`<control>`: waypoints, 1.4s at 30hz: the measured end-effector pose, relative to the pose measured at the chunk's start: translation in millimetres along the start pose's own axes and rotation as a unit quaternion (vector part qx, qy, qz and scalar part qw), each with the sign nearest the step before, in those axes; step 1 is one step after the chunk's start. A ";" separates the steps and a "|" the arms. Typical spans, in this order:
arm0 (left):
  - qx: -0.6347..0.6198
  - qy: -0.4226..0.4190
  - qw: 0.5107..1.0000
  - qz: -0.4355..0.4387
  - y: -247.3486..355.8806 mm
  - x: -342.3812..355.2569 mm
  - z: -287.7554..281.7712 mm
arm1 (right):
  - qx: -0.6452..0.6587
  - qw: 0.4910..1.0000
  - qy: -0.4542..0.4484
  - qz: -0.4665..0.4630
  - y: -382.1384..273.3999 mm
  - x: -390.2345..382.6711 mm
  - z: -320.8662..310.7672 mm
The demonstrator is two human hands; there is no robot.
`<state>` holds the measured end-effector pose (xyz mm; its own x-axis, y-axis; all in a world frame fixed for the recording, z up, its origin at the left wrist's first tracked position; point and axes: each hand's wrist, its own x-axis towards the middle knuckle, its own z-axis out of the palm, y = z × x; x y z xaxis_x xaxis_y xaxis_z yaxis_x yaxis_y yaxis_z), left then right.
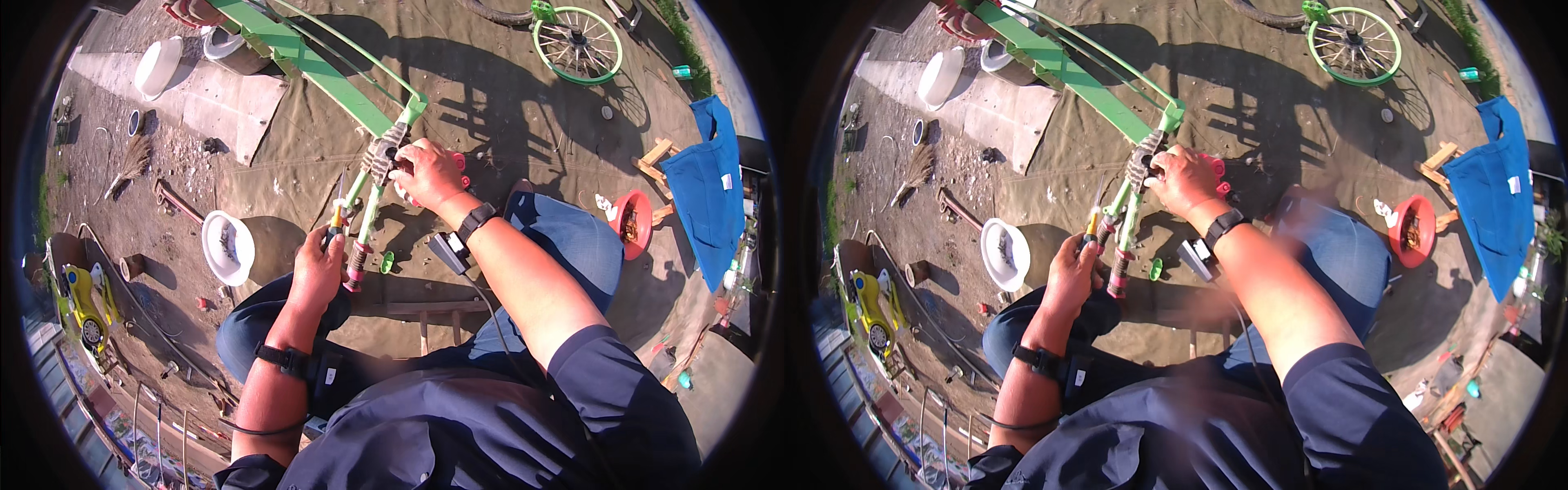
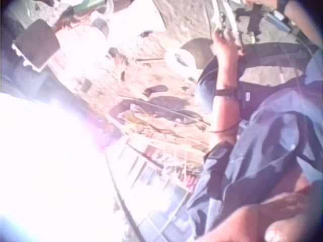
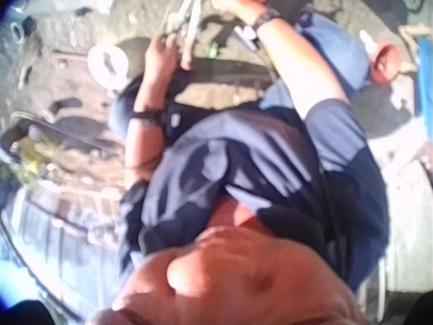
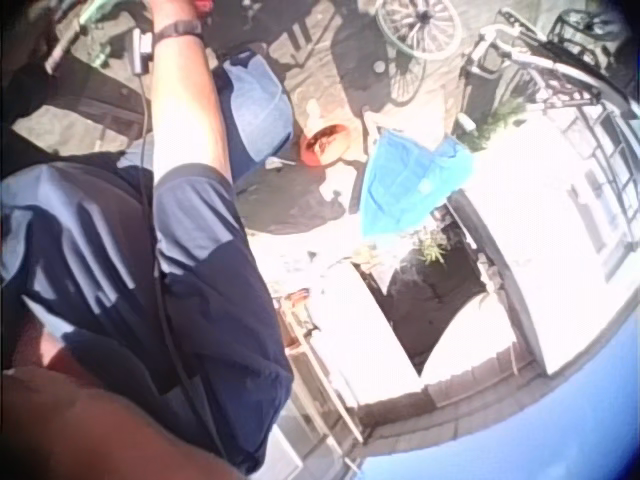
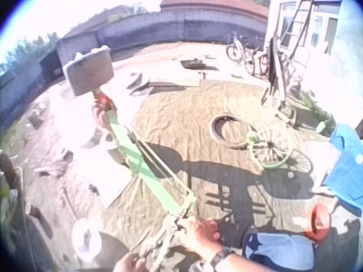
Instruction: The person works on a green bicycle frame, using a screwdriver to remove and install components near the handlebars. They handle a pink part and a green tube, adjusting and securing them to the frame.
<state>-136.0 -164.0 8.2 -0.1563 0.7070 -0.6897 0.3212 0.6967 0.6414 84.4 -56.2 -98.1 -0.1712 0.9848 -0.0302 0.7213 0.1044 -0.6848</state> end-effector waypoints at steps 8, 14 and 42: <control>0.014 -0.027 0.999 0.010 -9.2 -3.0 7.7 | 0.071 0.991 -0.076 0.088 8.4 4.7 13.5; 0.058 -0.027 0.998 0.022 -11.9 -1.8 6.6 | 0.021 0.996 -0.069 0.060 -9.3 4.8 2.2; 0.094 0.034 0.993 0.062 -9.1 -7.8 -5.4 | 0.066 0.977 -0.155 0.129 -0.1 -15.8 -2.7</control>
<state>-142.8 -175.1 9.5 -0.1659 0.7968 -0.5810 0.5094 0.5738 0.6413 88.8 -71.4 -95.6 -0.2059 0.8842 -0.4193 0.6772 -0.1806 -0.7133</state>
